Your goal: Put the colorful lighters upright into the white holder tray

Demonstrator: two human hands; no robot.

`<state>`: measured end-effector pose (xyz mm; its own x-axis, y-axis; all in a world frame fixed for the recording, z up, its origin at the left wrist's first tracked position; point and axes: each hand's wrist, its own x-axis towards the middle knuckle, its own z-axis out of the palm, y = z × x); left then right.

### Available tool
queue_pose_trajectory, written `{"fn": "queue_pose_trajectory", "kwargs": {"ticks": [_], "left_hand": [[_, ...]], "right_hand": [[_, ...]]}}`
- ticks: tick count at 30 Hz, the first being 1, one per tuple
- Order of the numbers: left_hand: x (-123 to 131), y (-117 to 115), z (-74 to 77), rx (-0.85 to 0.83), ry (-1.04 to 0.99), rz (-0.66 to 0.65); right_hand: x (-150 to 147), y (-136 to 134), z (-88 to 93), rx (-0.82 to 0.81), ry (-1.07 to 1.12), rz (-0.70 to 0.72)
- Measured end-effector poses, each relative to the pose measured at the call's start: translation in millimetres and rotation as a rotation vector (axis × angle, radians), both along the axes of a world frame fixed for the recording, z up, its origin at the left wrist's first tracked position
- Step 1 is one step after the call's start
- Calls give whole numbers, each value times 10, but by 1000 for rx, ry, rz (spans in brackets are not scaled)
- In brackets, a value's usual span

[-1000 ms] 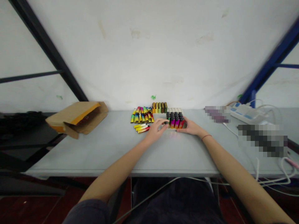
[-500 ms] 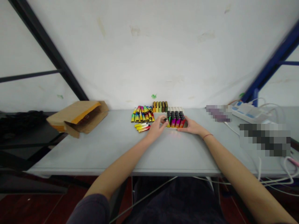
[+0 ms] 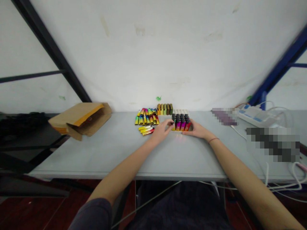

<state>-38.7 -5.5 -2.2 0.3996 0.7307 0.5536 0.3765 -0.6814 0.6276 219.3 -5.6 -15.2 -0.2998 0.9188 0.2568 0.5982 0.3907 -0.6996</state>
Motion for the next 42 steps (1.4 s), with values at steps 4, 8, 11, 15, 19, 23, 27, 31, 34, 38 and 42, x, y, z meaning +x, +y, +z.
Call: {"fn": "queue_pose_trajectory", "kwargs": {"ticks": [4,8,11,15,19,23,27,31,34,38,42], "left_hand": [[23,11,-28,29,33,-6],[48,-11,-36,131,69,5],[50,-29,-36,232,136,42],[24,-4,-56,246,209,108],[-25,44,-36,238,284,57],[-209,84,107,232,371,129],[-554,137,279,97,527,334],[-763,131,367,-67,762,352],[-739,64,372,-119,863,350],[-632,-12,323,-135,901,315],[-516,1,257,-165,628,303]], "right_hand": [[0,0,-10,2,13,3],[-1,0,-13,10,15,0],[-4,3,-6,5,19,4],[-9,4,0,3,26,7],[-4,8,-12,-9,37,12],[12,18,-29,-10,31,13],[26,32,-40,-17,-9,-21],[31,39,-54,10,-7,5],[32,38,-60,18,-11,-15],[33,35,-53,16,-9,0],[28,28,-38,15,-6,17]]}}
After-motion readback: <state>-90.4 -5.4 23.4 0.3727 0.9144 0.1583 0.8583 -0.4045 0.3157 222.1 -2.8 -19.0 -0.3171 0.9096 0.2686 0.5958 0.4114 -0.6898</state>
